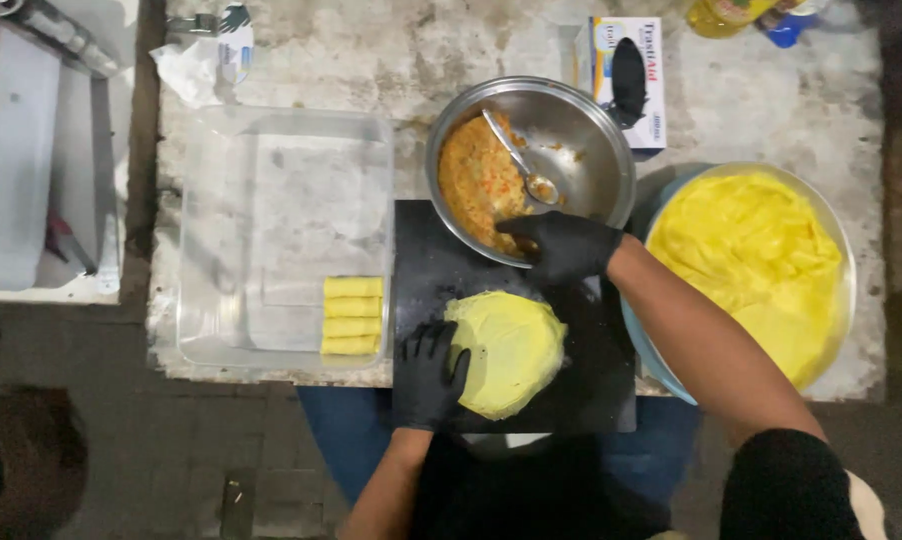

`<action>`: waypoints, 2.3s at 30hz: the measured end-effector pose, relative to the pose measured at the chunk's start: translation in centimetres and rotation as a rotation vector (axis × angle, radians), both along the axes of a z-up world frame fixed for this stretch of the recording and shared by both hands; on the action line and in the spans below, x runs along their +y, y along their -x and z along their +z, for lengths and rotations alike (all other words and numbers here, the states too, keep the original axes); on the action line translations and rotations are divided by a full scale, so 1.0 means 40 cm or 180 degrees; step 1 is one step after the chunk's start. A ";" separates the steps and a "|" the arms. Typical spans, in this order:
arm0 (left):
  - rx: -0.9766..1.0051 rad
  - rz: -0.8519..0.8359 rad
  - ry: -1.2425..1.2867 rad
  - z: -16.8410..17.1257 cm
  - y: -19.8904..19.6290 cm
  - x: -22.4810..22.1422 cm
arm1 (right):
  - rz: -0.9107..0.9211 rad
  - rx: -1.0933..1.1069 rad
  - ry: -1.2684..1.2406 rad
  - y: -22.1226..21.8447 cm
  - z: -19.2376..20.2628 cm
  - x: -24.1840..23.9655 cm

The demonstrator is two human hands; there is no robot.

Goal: The person is preparing stuffed rolls by placing filling onto thin crepes, folding the sides, and rolling them up tightly.

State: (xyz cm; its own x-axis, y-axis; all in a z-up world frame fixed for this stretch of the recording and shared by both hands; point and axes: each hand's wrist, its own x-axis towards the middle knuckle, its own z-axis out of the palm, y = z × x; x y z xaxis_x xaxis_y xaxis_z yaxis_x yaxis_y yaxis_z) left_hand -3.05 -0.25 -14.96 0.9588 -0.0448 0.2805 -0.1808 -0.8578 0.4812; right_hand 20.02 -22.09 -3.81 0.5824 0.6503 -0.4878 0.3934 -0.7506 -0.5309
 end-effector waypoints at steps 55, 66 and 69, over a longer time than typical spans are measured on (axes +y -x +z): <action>-0.0152 0.0211 -0.0120 -0.072 0.029 -0.007 | -0.0967 0.0186 -0.1091 0.095 -0.028 -0.036; -0.0036 0.0075 0.0200 -0.088 0.032 -0.007 | -0.3563 0.1843 -0.3162 0.076 -0.120 -0.093; -0.0050 0.0090 0.0418 -0.099 0.029 -0.009 | -0.3814 0.1945 -0.3518 0.158 -0.030 -0.055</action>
State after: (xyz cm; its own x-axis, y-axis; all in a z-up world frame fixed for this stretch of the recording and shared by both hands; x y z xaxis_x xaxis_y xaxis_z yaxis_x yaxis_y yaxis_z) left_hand -4.23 -0.62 -18.93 0.9546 0.0204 0.2971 -0.1657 -0.7924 0.5870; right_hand 13.71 -24.28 -4.99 0.8669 0.1835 -0.4636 -0.4984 0.3366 -0.7989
